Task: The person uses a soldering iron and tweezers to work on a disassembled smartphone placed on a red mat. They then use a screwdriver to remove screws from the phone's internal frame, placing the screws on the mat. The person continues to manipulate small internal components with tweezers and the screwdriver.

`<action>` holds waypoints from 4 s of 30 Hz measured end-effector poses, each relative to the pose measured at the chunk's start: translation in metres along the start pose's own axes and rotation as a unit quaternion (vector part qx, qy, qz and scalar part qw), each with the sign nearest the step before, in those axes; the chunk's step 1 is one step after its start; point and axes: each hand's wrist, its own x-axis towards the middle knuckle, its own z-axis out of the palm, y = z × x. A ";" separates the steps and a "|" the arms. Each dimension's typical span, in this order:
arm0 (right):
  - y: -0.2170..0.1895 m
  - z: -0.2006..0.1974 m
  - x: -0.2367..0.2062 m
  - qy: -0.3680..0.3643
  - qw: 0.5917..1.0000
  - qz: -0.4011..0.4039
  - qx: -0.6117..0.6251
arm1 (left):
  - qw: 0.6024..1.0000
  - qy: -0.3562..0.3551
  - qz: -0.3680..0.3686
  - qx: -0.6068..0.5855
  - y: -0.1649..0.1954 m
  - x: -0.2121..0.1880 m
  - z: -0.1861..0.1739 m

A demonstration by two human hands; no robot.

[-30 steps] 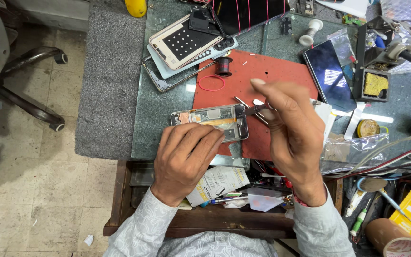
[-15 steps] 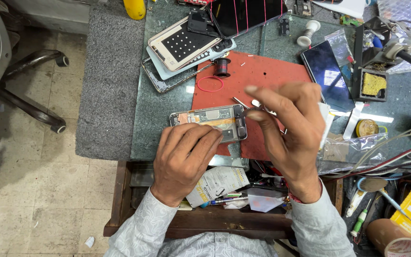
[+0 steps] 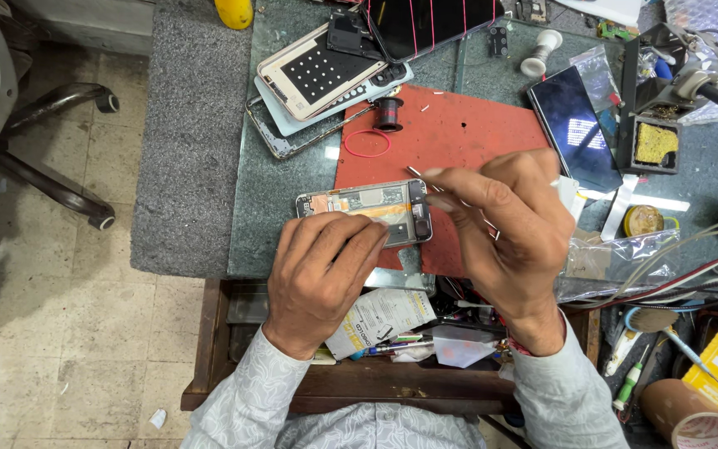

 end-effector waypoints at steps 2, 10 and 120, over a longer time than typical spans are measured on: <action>0.000 0.001 0.002 0.022 0.998 -0.006 -0.059 | 1.000 0.002 -0.001 -0.004 0.000 0.000 0.000; -0.003 0.000 0.005 0.008 1.000 -0.006 -0.023 | 1.000 -0.001 0.000 -0.001 0.001 0.001 0.000; 0.105 -0.098 -0.094 0.137 0.887 0.404 0.174 | 0.994 -0.107 -0.035 0.011 0.054 0.026 0.002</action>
